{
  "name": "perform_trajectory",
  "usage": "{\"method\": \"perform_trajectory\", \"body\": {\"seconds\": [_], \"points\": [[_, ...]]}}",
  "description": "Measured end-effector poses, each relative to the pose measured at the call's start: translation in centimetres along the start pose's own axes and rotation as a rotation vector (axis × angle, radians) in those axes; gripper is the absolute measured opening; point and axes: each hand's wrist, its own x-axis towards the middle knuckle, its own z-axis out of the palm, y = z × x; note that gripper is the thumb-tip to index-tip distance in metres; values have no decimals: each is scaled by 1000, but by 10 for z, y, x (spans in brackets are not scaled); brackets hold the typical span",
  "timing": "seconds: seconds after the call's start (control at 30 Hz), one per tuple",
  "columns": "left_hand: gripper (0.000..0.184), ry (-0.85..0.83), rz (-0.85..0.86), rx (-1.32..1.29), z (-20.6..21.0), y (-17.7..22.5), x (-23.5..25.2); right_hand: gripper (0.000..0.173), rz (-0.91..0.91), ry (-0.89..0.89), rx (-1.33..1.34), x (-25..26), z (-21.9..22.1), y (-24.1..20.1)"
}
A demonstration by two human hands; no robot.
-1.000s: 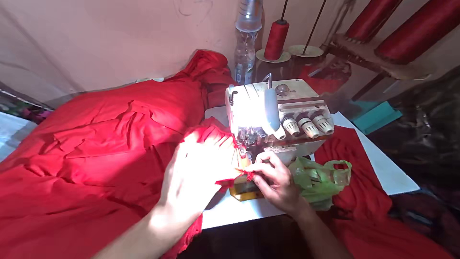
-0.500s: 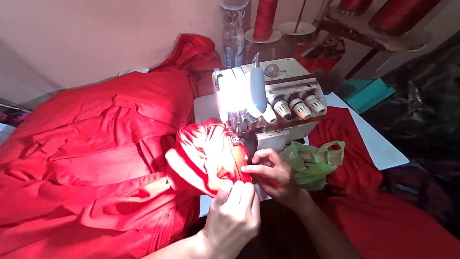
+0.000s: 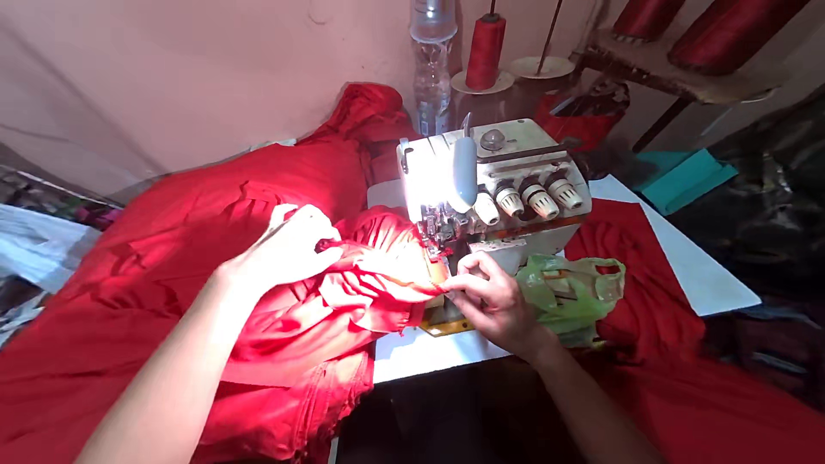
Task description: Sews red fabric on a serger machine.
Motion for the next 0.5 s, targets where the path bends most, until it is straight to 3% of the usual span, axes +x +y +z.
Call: {"method": "perform_trajectory", "body": {"seconds": [0.1, 0.2, 0.33, 0.4, 0.47, 0.5], "points": [[21, 21, -21, -212, -29, -13, -11, 16, 14, 35, -35, 0, -1, -3], [26, 129, 221, -694, -78, -5, -26, 19, 8, 28, -144, 0, 1, -18], [27, 74, 384, -1077, -124, 70, -30, 24, 72, -321, -87, 15, 29, -67], [24, 15, 349, -1026, -135, 84, -27, 27, 77, -437, 87, 26, 61, -77], [23, 29, 238, -802, -147, 79, -23, 37, 156, -625, 201, 34, 76, -74], [21, 56, 178, -713, -149, 72, -23, 38, 160, -620, 192, 31, 75, -70]]}}
